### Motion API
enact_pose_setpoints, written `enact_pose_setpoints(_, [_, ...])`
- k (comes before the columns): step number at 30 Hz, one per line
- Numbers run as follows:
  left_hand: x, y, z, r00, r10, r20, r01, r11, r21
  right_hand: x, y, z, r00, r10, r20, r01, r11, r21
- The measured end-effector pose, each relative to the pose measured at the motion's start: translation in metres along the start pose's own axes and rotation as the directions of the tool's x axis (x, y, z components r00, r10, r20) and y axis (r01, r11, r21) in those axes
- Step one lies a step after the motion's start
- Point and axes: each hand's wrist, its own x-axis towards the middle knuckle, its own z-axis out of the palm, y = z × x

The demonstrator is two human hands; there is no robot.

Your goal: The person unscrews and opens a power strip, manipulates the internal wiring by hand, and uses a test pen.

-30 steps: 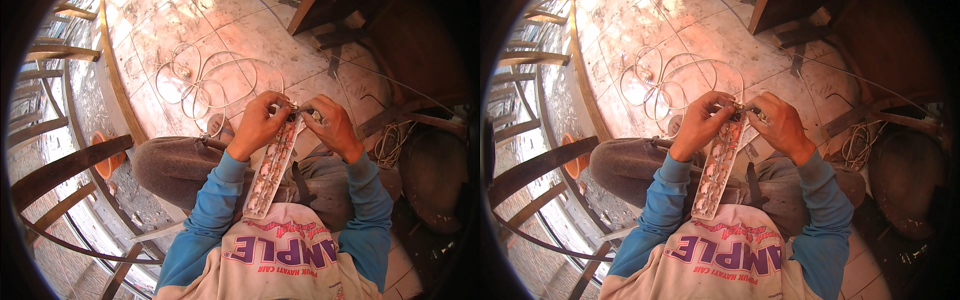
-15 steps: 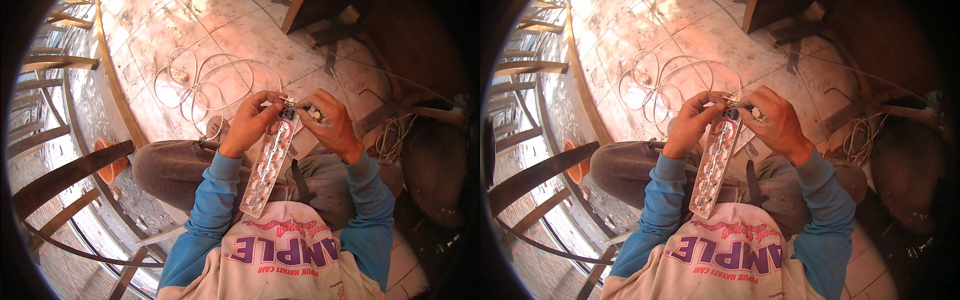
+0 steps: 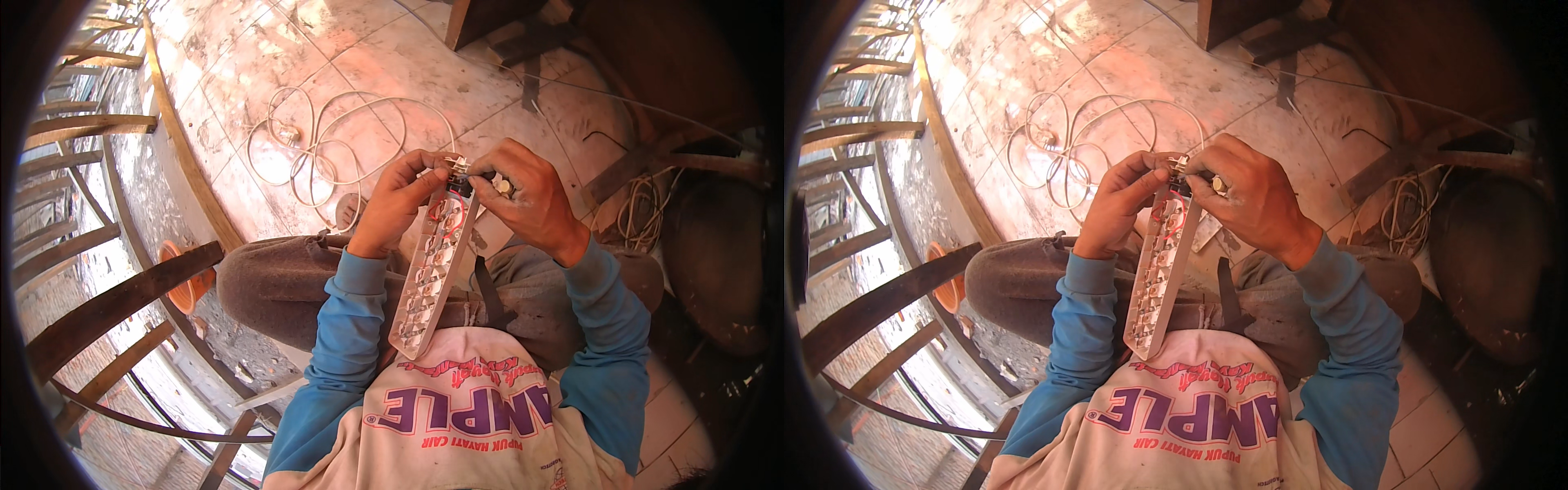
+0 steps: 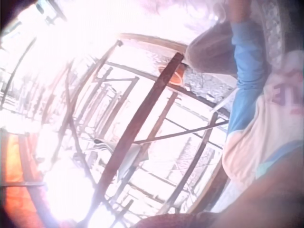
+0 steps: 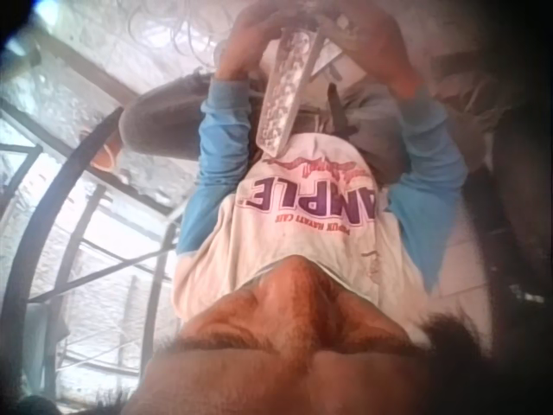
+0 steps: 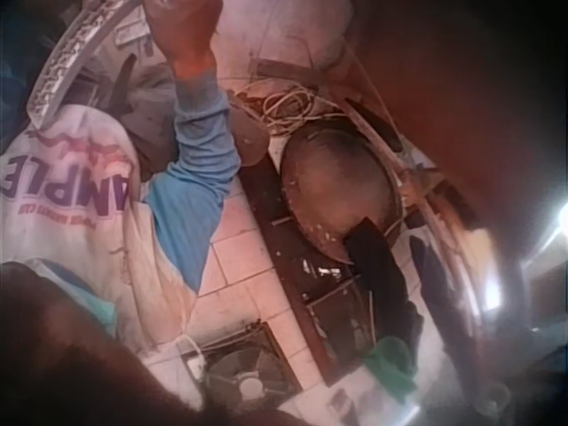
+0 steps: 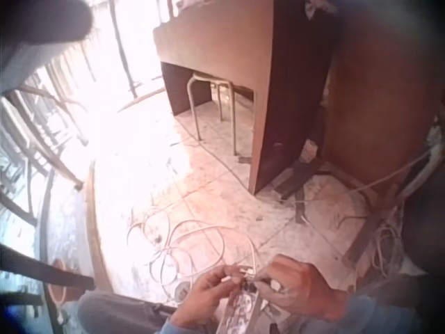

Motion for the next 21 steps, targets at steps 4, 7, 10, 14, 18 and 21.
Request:
enact_pose_setpoints(4, [-0.0002,0.0005,0.0012,1.0,-0.021,0.005,0.021,0.999,-0.028,-0.0006,-0.0007,-0.0019,1.0,0.024,0.017,-0.024,1.0,-0.019])
enact_pose_setpoints(7, [0.0006,-0.001,0.0002,0.999,-0.024,0.021,0.025,0.999,-0.042,-0.0021,-0.0007,-0.0007,0.999,0.032,0.0,-0.032,0.999,-0.005])
enact_pose_setpoints(10, [0.0,-0.0006,0.0017,0.999,-0.031,-0.005,0.031,0.999,-0.023,-0.0033,0.0015,0.0013,0.999,0.039,-0.006,-0.039,0.999,0.005])
enact_pose_setpoints(14, [-0.0002,-0.0001,-0.0001,1.0,-0.031,-0.001,0.031,0.999,0.022,-0.0045,0.0044,-0.0001,0.998,0.054,0.024,-0.053,0.997,-0.051])
enact_pose_setpoints(18, [-0.0006,0.0015,0.0026,1.0,-0.008,-0.026,0.009,0.999,0.041,-0.0039,0.0034,-0.0017,0.997,0.067,0.044,-0.064,0.996,-0.054])
enact_pose_setpoints(21, [-0.0018,0.0042,0.0045,0.999,-0.004,-0.051,0.007,0.998,0.056,-0.0032,0.0032,-0.0015,0.996,0.066,0.051,-0.063,0.996,-0.06])
